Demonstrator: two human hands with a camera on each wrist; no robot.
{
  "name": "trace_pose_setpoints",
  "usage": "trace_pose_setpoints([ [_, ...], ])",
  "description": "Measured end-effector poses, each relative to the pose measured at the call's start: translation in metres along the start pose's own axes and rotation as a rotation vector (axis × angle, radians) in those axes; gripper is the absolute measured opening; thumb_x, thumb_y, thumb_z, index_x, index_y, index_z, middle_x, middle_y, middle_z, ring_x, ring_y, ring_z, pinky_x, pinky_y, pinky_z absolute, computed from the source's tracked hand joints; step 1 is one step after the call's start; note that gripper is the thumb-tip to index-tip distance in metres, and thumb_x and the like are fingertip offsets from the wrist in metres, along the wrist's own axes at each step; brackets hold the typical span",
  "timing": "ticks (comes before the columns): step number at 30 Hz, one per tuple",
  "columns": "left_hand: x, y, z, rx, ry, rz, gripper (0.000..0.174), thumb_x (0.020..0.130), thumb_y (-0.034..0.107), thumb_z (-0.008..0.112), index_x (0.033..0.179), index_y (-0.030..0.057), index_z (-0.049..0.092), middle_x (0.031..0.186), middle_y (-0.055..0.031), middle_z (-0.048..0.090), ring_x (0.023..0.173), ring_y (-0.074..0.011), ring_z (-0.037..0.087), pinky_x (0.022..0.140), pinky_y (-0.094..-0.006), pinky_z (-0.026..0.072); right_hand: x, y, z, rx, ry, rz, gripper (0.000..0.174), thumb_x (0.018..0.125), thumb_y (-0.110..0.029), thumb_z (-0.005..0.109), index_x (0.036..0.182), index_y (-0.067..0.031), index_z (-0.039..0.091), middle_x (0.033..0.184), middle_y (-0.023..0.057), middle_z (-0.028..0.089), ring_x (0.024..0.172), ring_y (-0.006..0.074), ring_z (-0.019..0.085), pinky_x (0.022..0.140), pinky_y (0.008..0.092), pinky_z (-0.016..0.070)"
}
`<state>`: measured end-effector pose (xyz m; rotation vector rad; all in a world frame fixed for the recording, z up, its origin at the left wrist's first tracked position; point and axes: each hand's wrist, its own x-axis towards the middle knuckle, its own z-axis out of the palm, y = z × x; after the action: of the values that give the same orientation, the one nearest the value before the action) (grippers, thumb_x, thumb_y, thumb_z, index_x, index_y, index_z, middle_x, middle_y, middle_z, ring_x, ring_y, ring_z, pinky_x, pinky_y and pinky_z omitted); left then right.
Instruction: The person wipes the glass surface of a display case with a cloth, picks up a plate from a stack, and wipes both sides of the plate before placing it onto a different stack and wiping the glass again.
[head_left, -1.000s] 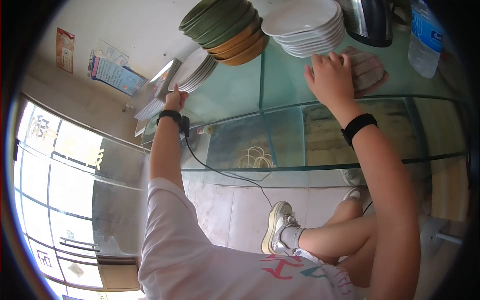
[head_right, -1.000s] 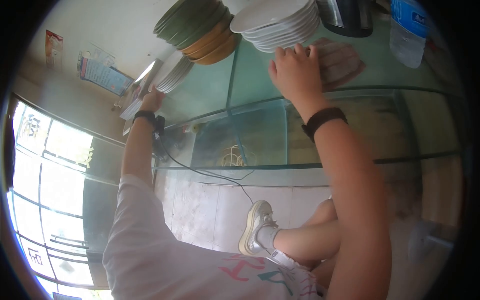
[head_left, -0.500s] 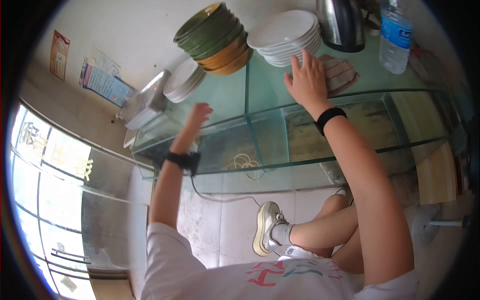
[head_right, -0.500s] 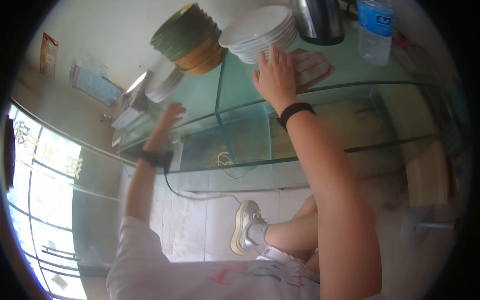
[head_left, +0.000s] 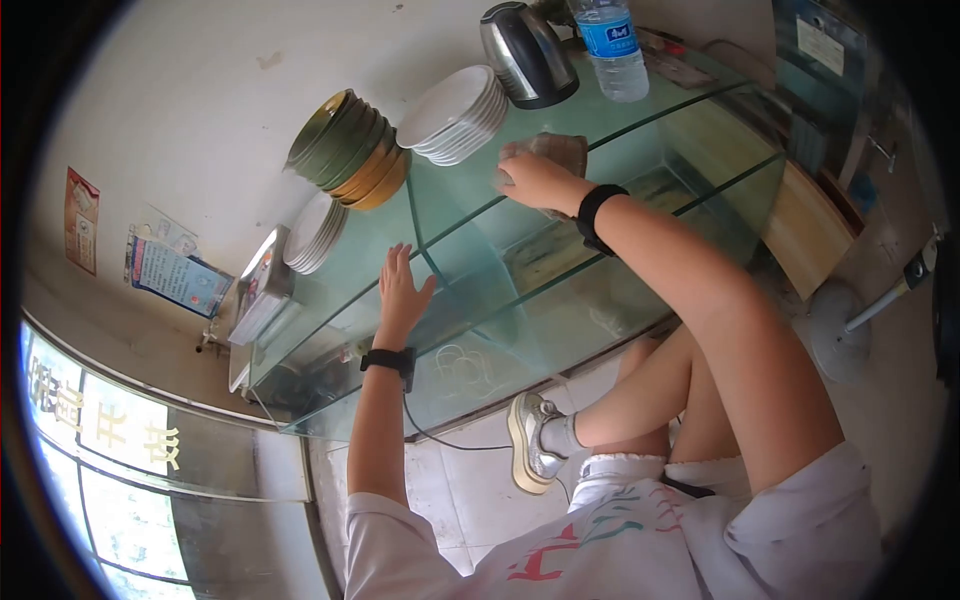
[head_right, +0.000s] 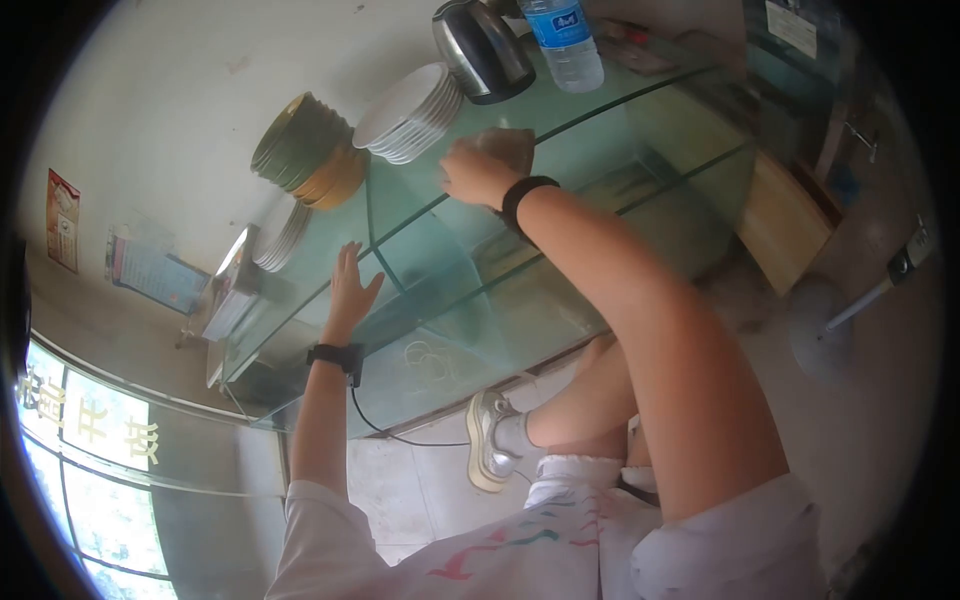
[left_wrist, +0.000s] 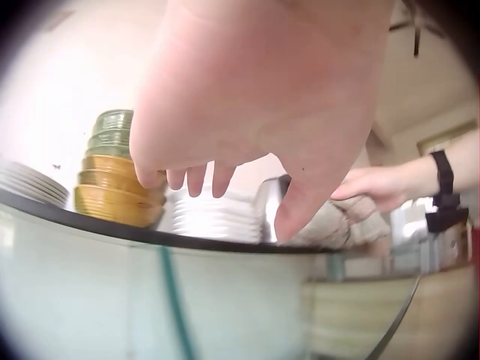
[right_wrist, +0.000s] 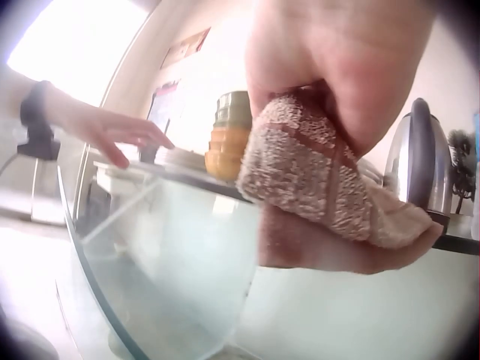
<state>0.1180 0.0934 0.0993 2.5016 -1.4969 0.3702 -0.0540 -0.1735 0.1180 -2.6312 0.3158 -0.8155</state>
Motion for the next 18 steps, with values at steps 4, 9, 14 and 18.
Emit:
trace_pose_setpoints([
  [4, 0.012, 0.096, -0.020, -0.547, 0.219, 0.248, 0.079, 0.074, 0.023, 0.075, 0.135, 0.0006, 0.031, 0.138, -0.0205, 0.032, 0.128, -0.0363, 0.034, 0.104, -0.0406, 0.0322, -0.023, -0.035, -0.045, 0.882, -0.268, 0.169, 0.048, 0.090, -0.038, 0.058, 0.121, -0.0023, 0.054, 0.110, 0.0061, 0.061, 0.102, 0.0142, 0.056, 0.088, 0.0292, 0.0441],
  [9, 0.001, 0.131, -0.060, -0.878, -0.136, 0.227, 0.057, 0.072, 0.024, 0.077, 0.117, -0.0010, 0.052, 0.106, -0.0170, 0.060, 0.101, -0.0235, 0.057, 0.086, -0.0356, 0.0457, -0.079, -0.083, -0.067, 1.079, -0.548, 0.325, 0.056, 0.091, -0.042, 0.056, 0.131, -0.0046, 0.043, 0.122, 0.0038, 0.053, 0.111, 0.0114, 0.050, 0.094, 0.0302, 0.0408],
  [14, -0.027, 0.118, -0.048, -0.866, -0.186, 0.144, 0.040, 0.074, 0.024, 0.075, 0.101, -0.0007, 0.058, 0.083, -0.0115, 0.064, 0.079, -0.0200, 0.061, 0.074, -0.0333, 0.0483, -0.111, -0.086, -0.047, 0.941, -0.482, 0.436, 0.069, 0.086, -0.038, 0.064, 0.138, -0.0060, 0.031, 0.123, 0.0079, 0.051, 0.114, 0.0170, 0.048, 0.096, 0.0325, 0.0393],
  [18, -0.039, 0.107, -0.041, -0.785, -0.112, 0.162, 0.038, 0.076, 0.024, 0.074, 0.099, 0.0001, 0.056, 0.087, -0.0141, 0.064, 0.081, -0.0231, 0.061, 0.073, -0.0340, 0.0473, -0.116, -0.083, -0.019, 0.726, -0.520, 0.209, 0.057, 0.079, -0.015, 0.070, 0.128, -0.0028, 0.045, 0.114, 0.0118, 0.057, 0.107, 0.0177, 0.053, 0.091, 0.0319, 0.0425],
])
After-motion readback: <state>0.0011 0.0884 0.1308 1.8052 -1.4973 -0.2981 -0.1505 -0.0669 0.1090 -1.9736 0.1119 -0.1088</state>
